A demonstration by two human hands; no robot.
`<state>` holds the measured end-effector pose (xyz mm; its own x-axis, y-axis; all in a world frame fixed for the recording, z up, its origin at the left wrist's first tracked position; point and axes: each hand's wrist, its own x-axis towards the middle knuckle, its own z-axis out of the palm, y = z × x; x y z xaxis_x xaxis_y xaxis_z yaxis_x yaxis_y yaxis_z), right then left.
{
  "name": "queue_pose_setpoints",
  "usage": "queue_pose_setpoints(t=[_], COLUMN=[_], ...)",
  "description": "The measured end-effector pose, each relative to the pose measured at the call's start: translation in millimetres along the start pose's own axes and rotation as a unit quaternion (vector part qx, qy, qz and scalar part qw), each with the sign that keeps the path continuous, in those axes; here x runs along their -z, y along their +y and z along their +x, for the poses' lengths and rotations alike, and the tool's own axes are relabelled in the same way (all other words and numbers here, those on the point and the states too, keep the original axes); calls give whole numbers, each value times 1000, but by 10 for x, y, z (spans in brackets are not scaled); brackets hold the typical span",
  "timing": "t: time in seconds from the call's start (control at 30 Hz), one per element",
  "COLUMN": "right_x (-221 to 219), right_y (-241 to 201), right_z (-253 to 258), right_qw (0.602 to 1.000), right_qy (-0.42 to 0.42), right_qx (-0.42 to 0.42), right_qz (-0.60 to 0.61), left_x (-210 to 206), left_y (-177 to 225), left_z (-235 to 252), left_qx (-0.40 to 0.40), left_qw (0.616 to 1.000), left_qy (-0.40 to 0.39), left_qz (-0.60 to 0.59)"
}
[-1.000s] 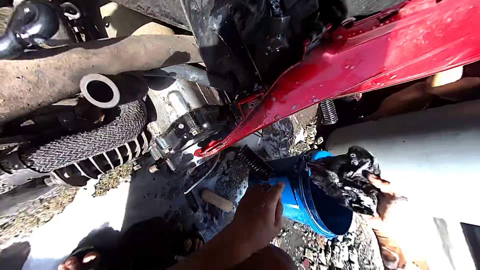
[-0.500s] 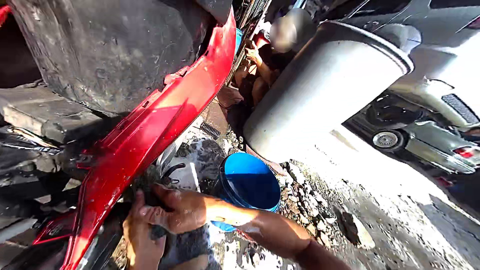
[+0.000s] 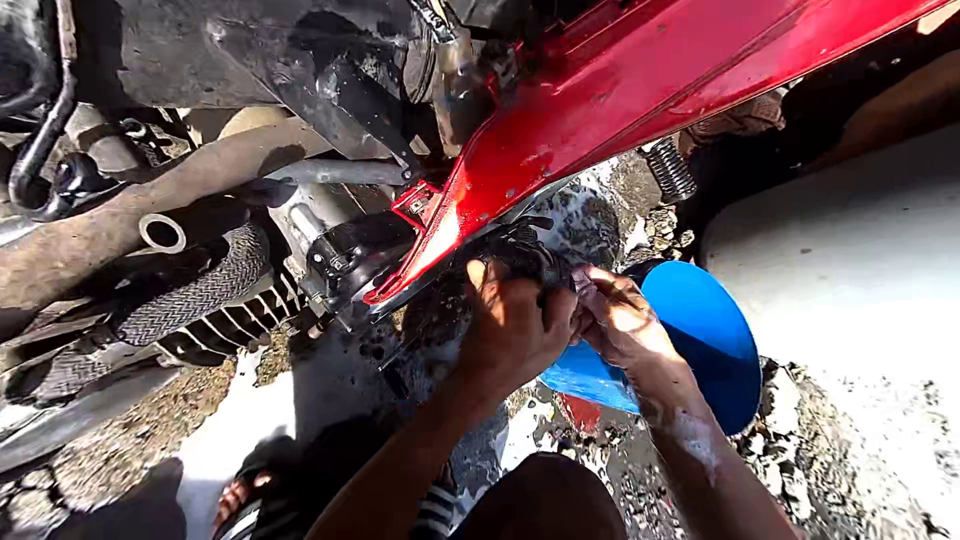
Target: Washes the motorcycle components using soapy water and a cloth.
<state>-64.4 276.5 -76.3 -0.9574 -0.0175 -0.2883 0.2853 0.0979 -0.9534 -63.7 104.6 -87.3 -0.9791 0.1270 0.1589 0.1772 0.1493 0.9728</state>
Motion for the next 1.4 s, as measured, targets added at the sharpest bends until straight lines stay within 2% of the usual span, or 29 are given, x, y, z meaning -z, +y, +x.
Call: queue_pose_setpoints(t=[0.1,0.17,0.2,0.27,0.33,0.43,0.57,0.63,0.7,0.77,0.87,0.9,0.93,0.97,1.0,1.03,1.07,1.1,1.13,1.17,1.23,1.3,1.4], right_x=[130,279,385,668,932,1183,1413,1517,1621,1716,1741,1702,1671,1627,1593,1569,1551,1554,1571,1588,1587,1494,1448], right_y=[-120,-290,-369,-524,-696,-831,-810,-711,-599,-565,-505,-485,-466,-473,-478,-485,-498,-491,-473,-457,-446,-478,-400], right_z=[228,349,417,547,695,953,1410,1594,1702,1792,1907,1936,1979,1995,1976,1960,1959,1945,1934,1945,1938,1966,1977], right_qw=[983,944,912,847,802,767,779,776,798,814,785,779,773,776,779,780,778,775,771,766,754,741,743], right_qy=[37,52,75,120,169,206,102,70,85,100,123,132,143,151,161,171,180,181,181,182,189,209,227], right_qx=[124,168,191,222,204,100,-19,4,72,115,87,63,52,40,23,14,11,10,16,18,15,9,14], right_qz=[-131,-281,-356,-468,-535,-599,-618,-627,-592,-561,-601,-610,-615,-611,-605,-602,-602,-605,-610,-617,-629,-638,-629], left_x=[-25,-42,-46,-91,-129,-183,-99,-38,-22,-52,-155,-162,-117,-84,-84,-165,-142,-55,-26,-9,-22,-42,-87], left_y=[-79,-113,-117,-117,-91,-152,-140,-299,-482,-655,-1006,-926,-694,-592,-746,-1101,-1067,-695,-428,-280,-136,-103,-486], left_z=[22,15,25,88,263,631,1025,1044,1047,1141,1278,1304,1371,1399,1302,1178,1169,1214,1248,1266,1244,1297,1389], left_qx=[71,130,147,150,133,134,171,152,164,175,171,183,223,228,148,6,13,139,231,280,311,308,247], left_qw=[984,960,956,965,979,982,976,985,985,983,979,972,954,944,963,986,984,960,931,908,865,823,802], left_qy=[86,123,139,164,153,84,-74,-65,-42,-51,-77,-98,-155,-193,-176,-86,-90,-172,-207,-222,-252,-288,-305], left_qz=[-142,-216,-211,-138,-10,103,112,42,-24,-36,75,113,127,138,141,141,154,173,194,220,303,381,451])
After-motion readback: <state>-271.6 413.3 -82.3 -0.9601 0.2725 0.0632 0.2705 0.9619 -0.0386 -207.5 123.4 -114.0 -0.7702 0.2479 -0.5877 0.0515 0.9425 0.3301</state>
